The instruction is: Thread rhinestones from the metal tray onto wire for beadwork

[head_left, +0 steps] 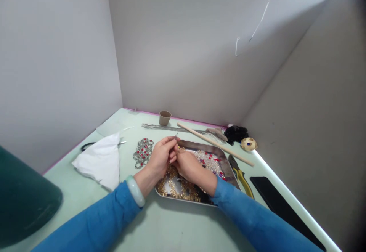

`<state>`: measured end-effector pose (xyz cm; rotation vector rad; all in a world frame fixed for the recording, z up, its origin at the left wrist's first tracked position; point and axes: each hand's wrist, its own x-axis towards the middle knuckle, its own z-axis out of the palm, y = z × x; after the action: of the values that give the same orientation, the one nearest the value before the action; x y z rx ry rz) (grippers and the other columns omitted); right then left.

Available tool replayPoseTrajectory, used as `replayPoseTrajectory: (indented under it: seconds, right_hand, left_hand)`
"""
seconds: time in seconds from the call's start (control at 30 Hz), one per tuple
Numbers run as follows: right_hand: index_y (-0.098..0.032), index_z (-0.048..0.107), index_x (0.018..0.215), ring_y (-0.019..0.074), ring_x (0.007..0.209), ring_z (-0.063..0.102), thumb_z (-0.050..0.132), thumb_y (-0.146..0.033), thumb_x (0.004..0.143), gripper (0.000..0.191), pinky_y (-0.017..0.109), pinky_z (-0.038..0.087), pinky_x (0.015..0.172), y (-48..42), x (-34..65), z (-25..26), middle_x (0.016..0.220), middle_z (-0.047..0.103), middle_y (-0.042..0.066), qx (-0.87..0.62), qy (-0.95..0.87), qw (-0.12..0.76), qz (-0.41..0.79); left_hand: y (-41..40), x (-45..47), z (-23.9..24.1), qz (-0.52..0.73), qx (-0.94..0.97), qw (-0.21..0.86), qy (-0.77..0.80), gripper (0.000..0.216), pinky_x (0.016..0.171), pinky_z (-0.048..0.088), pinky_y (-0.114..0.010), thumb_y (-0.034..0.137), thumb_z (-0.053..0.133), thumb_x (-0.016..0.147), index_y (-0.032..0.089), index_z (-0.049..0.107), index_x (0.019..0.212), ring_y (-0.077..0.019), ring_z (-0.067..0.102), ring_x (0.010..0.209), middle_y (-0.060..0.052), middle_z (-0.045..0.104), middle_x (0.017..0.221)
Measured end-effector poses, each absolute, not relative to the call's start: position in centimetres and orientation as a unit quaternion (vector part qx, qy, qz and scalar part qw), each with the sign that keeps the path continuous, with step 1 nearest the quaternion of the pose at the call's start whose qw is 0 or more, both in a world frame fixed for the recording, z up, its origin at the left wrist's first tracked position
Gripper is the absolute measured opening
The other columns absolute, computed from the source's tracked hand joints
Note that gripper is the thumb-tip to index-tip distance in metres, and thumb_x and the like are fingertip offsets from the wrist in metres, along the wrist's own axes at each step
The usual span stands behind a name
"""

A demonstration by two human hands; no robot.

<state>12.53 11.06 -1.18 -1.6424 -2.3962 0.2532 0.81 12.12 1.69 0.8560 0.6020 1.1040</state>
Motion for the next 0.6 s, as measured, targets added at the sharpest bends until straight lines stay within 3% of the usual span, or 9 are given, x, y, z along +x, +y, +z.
replayPoseTrajectory:
  seconds: [0.33,0.6]
  right_hand:
    - [-0.013,0.058,0.094,0.0180,0.080,0.058,0.041,-0.006,0.080,0.023,0.028,0.042,0.070,10.4,12.5,-1.5,0.092,0.064,0.011,-0.548,-0.833,0.069,0.028]
    - [-0.013,0.060,0.088,0.0219,0.081,0.059,0.044,-0.014,0.084,0.017,0.032,0.043,0.070,9.8,15.1,2.8,0.089,0.064,0.013,-0.661,-0.749,-0.009,-0.047]
  left_hand:
    - [12.0,0.8,2.0,0.510,0.383,0.724,0.265,0.016,0.034,0.021,-0.016,0.023,0.062,0.073,0.012,0.058,0.083,-0.0015,0.031,0.039,0.004,0.044,0.057]
    - [12.2,0.7,1.7,0.506,0.394,0.722,0.261,0.017,0.034,0.020,-0.016,0.024,0.062,0.073,0.013,0.058,0.086,-0.0017,0.031,0.038,0.004,0.046,0.057]
